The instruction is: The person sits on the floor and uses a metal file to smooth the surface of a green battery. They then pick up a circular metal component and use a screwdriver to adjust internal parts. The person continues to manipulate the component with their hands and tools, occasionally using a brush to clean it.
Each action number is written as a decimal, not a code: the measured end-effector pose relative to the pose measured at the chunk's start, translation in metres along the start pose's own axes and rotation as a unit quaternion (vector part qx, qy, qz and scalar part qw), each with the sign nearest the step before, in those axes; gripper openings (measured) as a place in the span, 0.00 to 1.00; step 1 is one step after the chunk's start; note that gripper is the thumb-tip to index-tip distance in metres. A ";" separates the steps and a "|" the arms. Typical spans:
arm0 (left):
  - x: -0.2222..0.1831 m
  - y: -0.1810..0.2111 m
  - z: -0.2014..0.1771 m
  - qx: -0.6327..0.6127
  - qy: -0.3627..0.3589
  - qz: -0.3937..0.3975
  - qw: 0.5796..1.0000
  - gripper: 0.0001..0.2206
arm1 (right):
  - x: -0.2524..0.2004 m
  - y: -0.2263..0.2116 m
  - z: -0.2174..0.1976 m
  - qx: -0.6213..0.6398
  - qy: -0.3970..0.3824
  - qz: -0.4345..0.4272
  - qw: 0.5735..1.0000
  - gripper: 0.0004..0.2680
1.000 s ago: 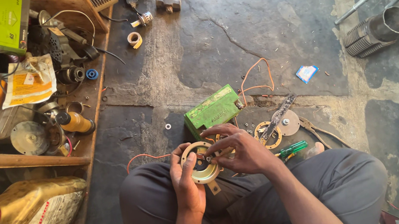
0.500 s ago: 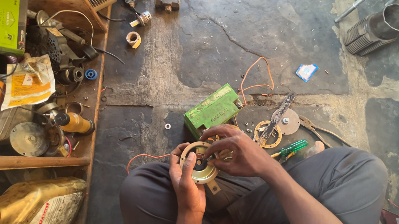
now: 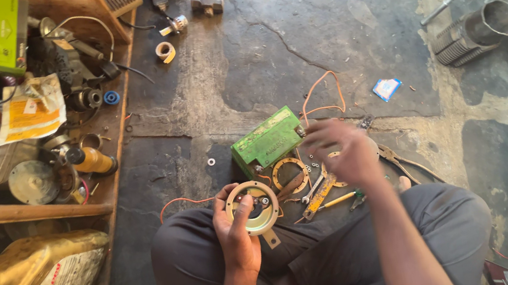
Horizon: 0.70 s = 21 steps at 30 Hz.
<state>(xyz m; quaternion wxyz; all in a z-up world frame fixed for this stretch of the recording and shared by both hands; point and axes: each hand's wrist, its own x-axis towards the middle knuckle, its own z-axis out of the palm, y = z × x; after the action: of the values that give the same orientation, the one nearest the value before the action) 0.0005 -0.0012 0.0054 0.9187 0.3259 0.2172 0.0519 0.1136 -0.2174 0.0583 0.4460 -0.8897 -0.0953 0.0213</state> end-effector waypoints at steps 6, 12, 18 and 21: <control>-0.003 0.000 0.008 0.061 0.018 0.003 0.998 0.24 | 0.019 0.074 -0.013 -0.174 0.049 0.163 0.970 0.08; -0.007 0.004 0.009 0.070 0.022 0.001 0.997 0.23 | 0.021 0.117 0.025 -0.334 -0.103 0.277 0.895 0.08; -0.010 0.005 0.005 0.045 0.009 0.015 0.999 0.22 | 0.006 0.130 0.039 -0.347 -0.098 0.188 0.913 0.09; -0.012 0.005 0.005 0.056 0.014 0.024 0.998 0.22 | 0.003 0.129 0.043 -0.362 -0.086 0.175 0.911 0.07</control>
<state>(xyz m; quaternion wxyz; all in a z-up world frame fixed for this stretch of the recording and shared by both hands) -0.0077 -0.0034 0.0161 0.8944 0.3809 0.2249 0.0659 0.1310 -0.2582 -0.0698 0.0725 -0.9873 0.0231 0.1395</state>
